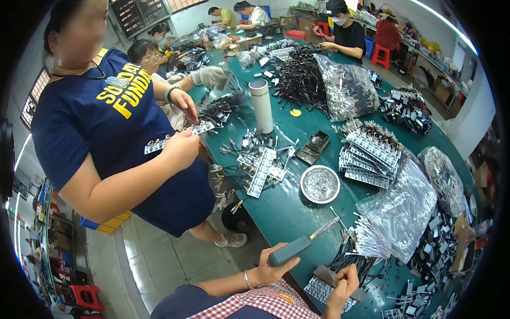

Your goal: The person assembles electronic circuit boards by soldering wires, plastic housings, and connectors onto them with a soldering iron at a factory workbench.

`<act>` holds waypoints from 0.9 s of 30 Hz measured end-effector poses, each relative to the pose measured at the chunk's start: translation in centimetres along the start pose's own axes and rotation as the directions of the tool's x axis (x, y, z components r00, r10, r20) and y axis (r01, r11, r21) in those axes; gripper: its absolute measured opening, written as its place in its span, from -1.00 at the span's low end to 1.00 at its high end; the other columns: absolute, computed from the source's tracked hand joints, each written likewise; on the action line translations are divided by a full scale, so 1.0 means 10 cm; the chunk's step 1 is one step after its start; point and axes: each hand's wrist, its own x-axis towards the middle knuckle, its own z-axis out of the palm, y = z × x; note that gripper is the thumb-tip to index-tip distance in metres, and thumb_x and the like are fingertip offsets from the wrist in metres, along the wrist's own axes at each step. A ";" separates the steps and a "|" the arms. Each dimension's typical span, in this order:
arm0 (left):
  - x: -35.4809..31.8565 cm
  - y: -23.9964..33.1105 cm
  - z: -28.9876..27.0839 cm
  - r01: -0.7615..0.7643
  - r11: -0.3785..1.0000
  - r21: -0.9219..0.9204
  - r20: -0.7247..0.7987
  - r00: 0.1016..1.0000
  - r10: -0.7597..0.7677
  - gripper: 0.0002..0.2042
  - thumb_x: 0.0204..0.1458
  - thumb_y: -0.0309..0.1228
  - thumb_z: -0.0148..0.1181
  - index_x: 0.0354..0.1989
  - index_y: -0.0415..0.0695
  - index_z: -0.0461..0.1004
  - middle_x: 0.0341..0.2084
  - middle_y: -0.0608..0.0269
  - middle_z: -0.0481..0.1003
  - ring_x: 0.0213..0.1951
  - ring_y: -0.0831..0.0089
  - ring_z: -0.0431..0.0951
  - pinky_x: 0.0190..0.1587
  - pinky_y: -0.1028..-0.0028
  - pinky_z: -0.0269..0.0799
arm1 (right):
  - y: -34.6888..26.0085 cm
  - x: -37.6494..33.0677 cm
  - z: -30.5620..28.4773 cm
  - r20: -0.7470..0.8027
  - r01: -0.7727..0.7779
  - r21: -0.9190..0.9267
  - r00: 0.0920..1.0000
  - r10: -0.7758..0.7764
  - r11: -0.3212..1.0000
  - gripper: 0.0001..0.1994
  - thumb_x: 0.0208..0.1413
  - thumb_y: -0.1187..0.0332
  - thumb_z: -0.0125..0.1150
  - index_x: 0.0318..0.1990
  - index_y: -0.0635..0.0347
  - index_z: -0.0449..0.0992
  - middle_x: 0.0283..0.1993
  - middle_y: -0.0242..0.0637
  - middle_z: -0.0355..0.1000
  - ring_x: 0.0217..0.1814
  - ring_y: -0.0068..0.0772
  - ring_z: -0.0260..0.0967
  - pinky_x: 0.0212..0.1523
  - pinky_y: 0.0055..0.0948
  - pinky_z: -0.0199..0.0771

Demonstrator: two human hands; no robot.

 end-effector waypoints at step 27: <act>-0.17 0.19 -0.04 -0.155 0.984 0.088 0.091 0.985 0.147 -0.66 -0.13 -0.55 0.30 -0.14 -0.34 0.44 -0.38 0.15 0.56 -0.47 0.52 0.56 -0.42 0.60 0.41 | -0.07 -0.23 -0.02 0.002 -0.033 -0.073 0.999 0.033 0.997 -0.90 -0.23 0.62 -0.28 -0.56 0.28 0.22 -0.58 -0.42 0.06 -0.58 -0.65 -0.06 -0.57 -0.62 -0.08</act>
